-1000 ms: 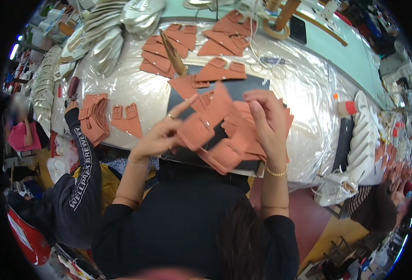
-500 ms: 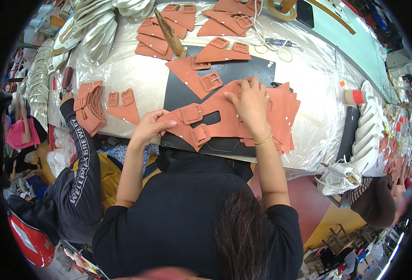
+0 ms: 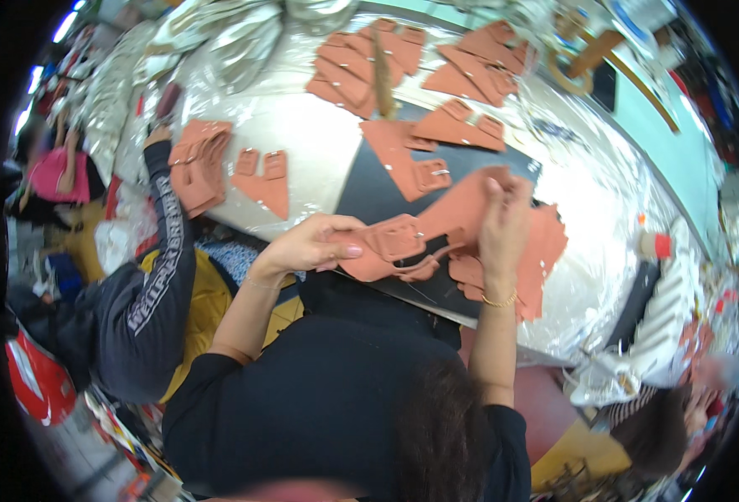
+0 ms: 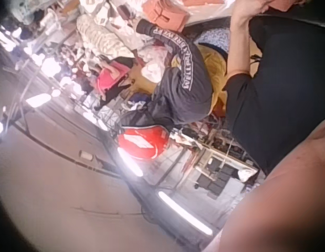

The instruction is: The person repeatedly picks up reddish-brown leather pieces and metal buckles, aligns them, and secures them with pins. The person stacks the finished assemblies on the table and continues the process with additional pieces.

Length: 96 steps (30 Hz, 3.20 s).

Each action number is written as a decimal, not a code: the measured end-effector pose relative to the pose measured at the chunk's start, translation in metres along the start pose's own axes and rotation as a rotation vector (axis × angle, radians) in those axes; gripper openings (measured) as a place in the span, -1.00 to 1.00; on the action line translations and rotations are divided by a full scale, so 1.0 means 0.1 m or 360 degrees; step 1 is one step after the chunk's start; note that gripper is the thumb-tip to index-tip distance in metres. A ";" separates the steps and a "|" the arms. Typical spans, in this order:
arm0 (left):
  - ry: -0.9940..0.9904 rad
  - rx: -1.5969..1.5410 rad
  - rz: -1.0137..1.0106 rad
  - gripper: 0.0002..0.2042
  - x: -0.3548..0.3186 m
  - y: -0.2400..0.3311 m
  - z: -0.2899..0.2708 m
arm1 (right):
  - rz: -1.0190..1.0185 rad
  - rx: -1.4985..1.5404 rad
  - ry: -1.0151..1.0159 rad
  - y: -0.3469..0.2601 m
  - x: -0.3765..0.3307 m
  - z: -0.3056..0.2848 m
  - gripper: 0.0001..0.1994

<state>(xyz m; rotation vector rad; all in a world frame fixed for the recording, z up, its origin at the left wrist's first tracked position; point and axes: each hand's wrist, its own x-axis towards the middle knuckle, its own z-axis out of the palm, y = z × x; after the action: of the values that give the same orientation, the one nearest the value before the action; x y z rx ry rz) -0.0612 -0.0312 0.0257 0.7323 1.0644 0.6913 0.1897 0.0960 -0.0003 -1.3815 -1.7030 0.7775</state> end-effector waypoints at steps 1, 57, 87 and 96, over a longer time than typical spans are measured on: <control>-0.0018 0.0036 0.0032 -0.72 -0.03 0.05 -0.01 | -0.0149 0.0019 0.0032 0.00 0.03 -0.01 -0.80; 0.2537 0.2466 -0.0201 -0.38 -0.67 -0.37 -2.25 | -0.0035 -0.0173 -0.0012 0.19 0.01 -0.96 -0.87; 0.2108 0.1938 0.0620 -0.32 1.92 0.27 -1.29 | -0.0190 -0.0736 -0.0487 0.27 -0.43 -0.40 -0.71; 0.1223 0.0979 0.0224 -0.68 1.63 0.47 -1.89 | -0.0077 -0.0458 -0.0561 0.22 -0.33 -0.50 -0.74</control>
<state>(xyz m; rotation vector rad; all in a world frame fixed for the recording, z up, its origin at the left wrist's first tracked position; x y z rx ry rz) -0.1904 0.1614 -0.0775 1.1104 1.9943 0.7946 0.2470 0.0678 -0.0008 -1.4486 -2.1841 0.8084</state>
